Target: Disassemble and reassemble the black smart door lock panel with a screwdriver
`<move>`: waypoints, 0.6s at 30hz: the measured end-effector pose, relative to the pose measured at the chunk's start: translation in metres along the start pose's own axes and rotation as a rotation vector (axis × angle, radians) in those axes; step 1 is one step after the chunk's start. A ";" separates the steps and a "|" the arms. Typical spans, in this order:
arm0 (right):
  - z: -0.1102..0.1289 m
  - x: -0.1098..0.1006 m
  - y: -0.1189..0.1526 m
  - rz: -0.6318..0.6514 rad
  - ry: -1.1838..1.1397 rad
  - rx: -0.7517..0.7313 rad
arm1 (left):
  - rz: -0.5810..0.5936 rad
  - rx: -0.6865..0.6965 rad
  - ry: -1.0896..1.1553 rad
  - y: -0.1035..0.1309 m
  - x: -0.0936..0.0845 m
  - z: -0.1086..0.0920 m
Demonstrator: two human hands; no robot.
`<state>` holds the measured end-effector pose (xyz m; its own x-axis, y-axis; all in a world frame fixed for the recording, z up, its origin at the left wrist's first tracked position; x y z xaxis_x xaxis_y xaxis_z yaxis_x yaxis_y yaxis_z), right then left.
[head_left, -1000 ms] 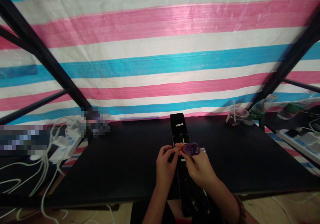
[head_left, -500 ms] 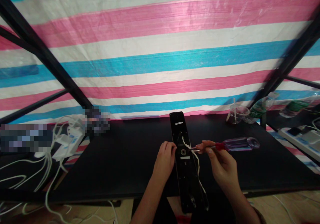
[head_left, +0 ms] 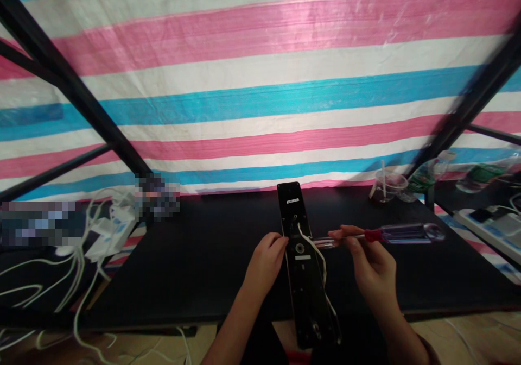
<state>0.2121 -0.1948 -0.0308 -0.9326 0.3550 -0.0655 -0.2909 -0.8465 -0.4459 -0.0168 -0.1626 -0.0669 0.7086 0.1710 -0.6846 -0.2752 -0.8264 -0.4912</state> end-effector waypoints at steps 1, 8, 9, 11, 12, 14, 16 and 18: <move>0.001 0.001 -0.002 -0.015 -0.015 0.003 | -0.010 0.017 -0.014 -0.001 0.000 -0.001; 0.017 0.032 -0.061 -0.103 -0.097 -0.133 | -0.160 -0.028 0.117 0.001 0.000 0.019; 0.018 0.040 -0.075 -0.096 -0.090 -0.153 | -0.193 -0.080 0.138 0.004 -0.002 0.028; 0.018 0.055 -0.104 -0.066 -0.099 -0.193 | -0.239 -0.202 0.139 0.011 -0.007 0.049; 0.017 0.063 -0.116 -0.037 -0.090 -0.214 | -0.224 -0.250 0.123 0.015 -0.008 0.059; 0.013 0.076 -0.134 0.019 -0.049 -0.238 | -0.165 -0.323 0.065 0.023 -0.011 0.079; 0.009 0.087 -0.144 0.064 -0.003 -0.251 | -0.123 -0.359 0.016 0.031 -0.016 0.095; 0.005 0.092 -0.147 0.087 0.026 -0.256 | -0.104 -0.369 -0.004 0.036 -0.021 0.105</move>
<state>0.1679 -0.0392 0.0331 -0.9450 0.2980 -0.1347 -0.1434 -0.7476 -0.6484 -0.1098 -0.1390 -0.1269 0.7174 0.2655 -0.6441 0.0507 -0.9420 -0.3319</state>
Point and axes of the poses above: each hand's wrist, its own y-axis away from the middle knuckle, its own x-axis out of the palm, z = x × y, the point moved 7 cm from there along -y, towards the middle knuckle, and after that the axes turned 7 degrees about y, right-handed, at the moved point
